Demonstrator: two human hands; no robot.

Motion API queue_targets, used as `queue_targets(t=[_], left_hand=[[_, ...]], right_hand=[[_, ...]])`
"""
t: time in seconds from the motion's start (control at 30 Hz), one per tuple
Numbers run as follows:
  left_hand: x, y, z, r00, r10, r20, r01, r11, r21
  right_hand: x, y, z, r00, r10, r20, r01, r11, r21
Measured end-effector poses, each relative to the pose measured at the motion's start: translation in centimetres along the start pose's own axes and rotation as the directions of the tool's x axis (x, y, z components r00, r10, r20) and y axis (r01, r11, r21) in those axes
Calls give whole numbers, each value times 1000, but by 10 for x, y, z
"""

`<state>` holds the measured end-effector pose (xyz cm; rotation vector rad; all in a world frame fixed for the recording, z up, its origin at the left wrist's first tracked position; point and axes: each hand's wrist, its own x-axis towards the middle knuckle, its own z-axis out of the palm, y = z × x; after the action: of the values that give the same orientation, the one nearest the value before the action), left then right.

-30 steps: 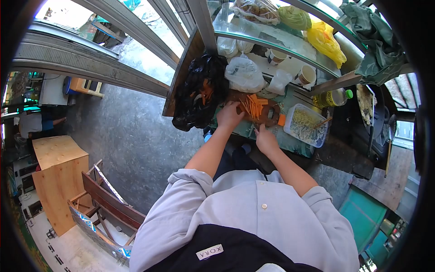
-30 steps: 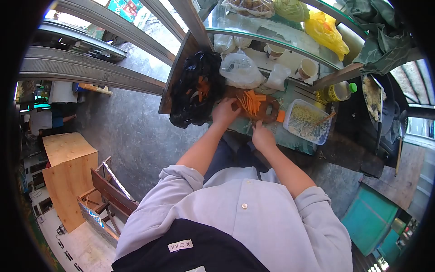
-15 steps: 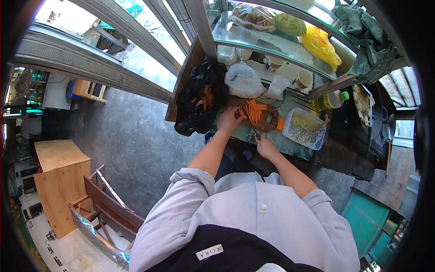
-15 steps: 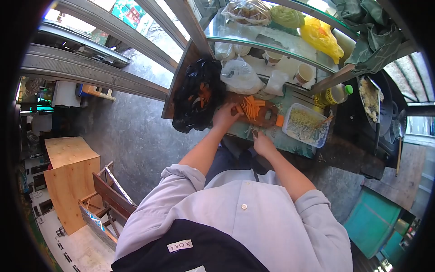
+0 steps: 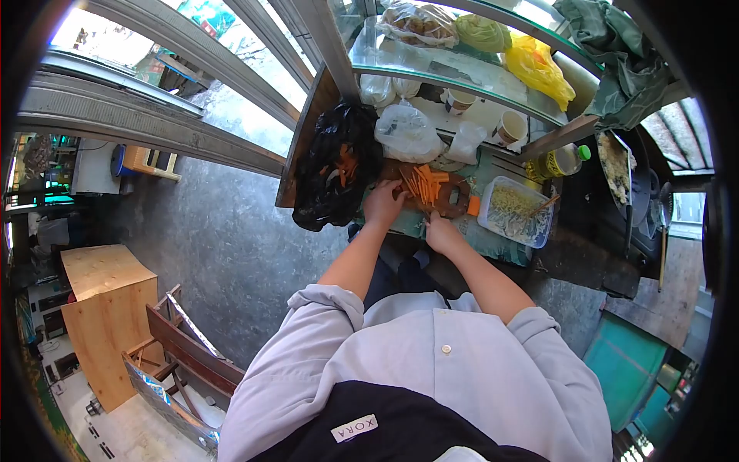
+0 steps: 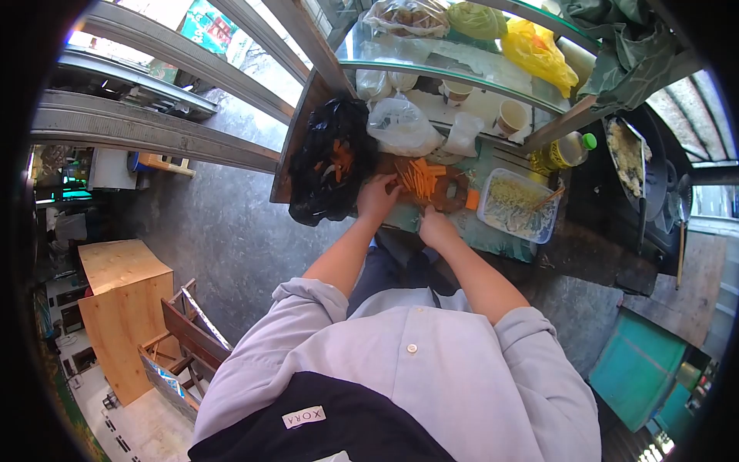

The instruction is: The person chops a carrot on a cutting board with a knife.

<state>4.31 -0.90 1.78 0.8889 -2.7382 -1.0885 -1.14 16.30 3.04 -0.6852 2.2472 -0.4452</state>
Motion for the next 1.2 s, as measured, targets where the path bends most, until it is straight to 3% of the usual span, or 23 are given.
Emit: queue_targets(t=[0.13,0.23,0.4,0.5,0.83,1.03,1.2], left_hand=[[0,2,-3,998,-65,7,65,997,-50],[2,-2,-2,999,-49,9,50,996,-74],[3,-3,0,999,-45,-19,44,997,-58],[2,-2,-1,998,-45,-43,42,997,-61],[4,0,-4,997,-78,-20,76,992,-101],[8,0,-8,999,-49,3,49,996,-80],[9,-8,-8,999,51,0,-51,995,-90]], right_hand=[[-22,17,6,999,-31,-40,33,998,45],[-29,17,0,996,69,57,-69,998,2],[-22,12,-4,996,-69,-63,71,997,22],[-23,10,-1,994,-65,-93,66,998,5],[-30,9,-4,1000,11,1,-11,999,44],[-25,-8,-4,993,116,28,-115,993,-19],[-6,-14,11,992,117,-39,-117,993,5]])
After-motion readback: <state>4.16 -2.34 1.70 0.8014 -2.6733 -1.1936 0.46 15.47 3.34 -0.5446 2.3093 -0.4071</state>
